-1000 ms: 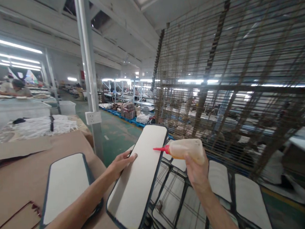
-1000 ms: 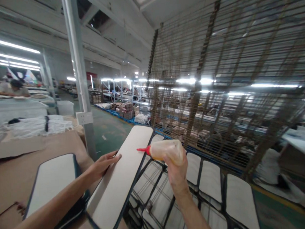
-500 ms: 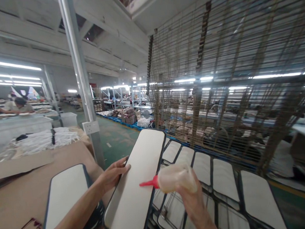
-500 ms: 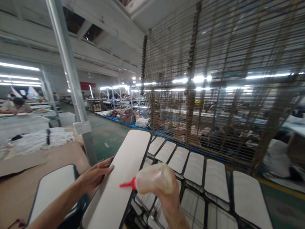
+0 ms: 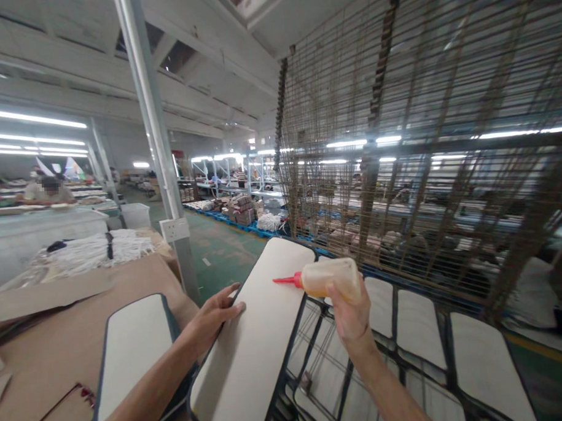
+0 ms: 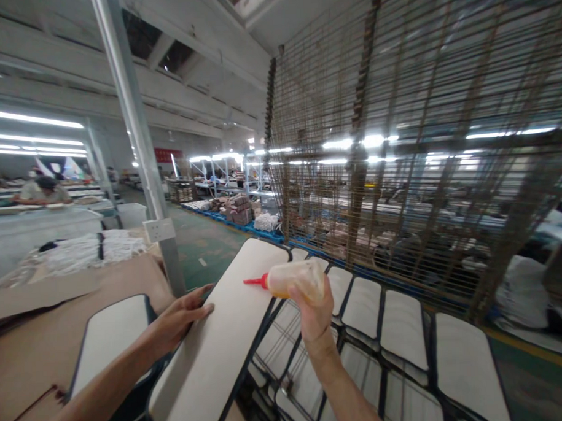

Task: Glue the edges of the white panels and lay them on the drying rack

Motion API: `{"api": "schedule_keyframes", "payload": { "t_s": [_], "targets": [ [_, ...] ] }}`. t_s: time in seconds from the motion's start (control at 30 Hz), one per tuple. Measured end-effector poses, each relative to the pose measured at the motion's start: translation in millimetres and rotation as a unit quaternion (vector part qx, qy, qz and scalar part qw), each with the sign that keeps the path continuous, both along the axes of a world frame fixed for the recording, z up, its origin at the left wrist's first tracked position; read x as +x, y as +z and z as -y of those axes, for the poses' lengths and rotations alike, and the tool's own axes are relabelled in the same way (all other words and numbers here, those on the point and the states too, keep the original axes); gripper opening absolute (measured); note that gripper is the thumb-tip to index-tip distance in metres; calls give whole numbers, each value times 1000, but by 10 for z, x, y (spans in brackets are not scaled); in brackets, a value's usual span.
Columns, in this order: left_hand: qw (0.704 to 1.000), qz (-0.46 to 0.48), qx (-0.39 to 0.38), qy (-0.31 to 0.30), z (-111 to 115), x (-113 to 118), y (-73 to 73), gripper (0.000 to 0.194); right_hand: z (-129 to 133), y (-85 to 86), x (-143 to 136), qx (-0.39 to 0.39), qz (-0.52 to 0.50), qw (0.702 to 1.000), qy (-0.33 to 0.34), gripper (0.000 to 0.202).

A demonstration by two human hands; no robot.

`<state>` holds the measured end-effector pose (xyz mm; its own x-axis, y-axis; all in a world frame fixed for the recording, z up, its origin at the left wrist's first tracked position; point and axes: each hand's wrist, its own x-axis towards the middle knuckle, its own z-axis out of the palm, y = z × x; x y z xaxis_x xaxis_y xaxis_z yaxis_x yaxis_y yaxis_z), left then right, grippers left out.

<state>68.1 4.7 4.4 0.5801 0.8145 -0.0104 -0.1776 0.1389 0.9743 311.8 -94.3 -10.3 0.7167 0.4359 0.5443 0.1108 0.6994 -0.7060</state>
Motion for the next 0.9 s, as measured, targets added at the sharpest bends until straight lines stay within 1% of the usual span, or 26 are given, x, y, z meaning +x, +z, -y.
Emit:
{"api": "schedule_keyframes", "payload": {
  "t_s": [0.07, 0.1, 0.13, 0.17, 0.2, 0.3, 0.37, 0.43, 0.5, 0.67, 0.73, 0.77, 0.83, 0.9],
  "targets": [
    [1000, -1, 0, 20, 3, -33, 34, 69, 90, -142, -154, -33, 22, 997, 63, 58],
    [1000, -4, 1, 21, 7, -56, 56, 65, 132, -183, -217, -47, 31, 994, 95, 57],
    [1000, -9, 3, 17, 14, -81, 76, 61, 163, -191, -260, -52, 31, 991, 116, 56],
    [1000, -14, 5, 9, 23, -107, 91, 58, 178, -165, -280, -46, 20, 991, 125, 55],
    [1000, -20, 6, -1, 34, -133, 100, 56, 174, -110, -278, -31, 0, 992, 122, 53],
    [999, -34, 8, -31, 75, -207, 84, 53, 93, 127, -179, 19, -68, 992, 101, 52],
    [998, -36, 3, -47, 106, -253, 51, 52, 34, 237, -104, 20, -83, 991, 103, 52],
    [998, -34, -2, -57, 135, -298, 27, 53, 4, 271, -60, 10, -78, 991, 107, 52],
    [998, -31, -4, -57, 160, -343, 25, 54, -7, 263, -44, -4, -66, 992, 109, 54],
    [998, -14, -15, -62, 191, -442, 76, 58, -46, 284, -48, -17, -45, 993, 103, 58],
    [998, -11, -28, -63, 172, -474, 82, 60, -36, 251, -82, -20, -41, 993, 107, 56],
    [998, -13, -34, -59, 151, -491, 77, 61, -12, 202, -116, -23, -38, 992, 114, 55],
    [998, -16, -41, -46, 92, -531, 49, 62, 73, 38, -216, -45, -26, 989, 138, 54],
    [999, -17, -41, -32, 23, -576, 6, 62, 179, -161, -337, -78, -3, 980, 182, 57]
  ]
}}
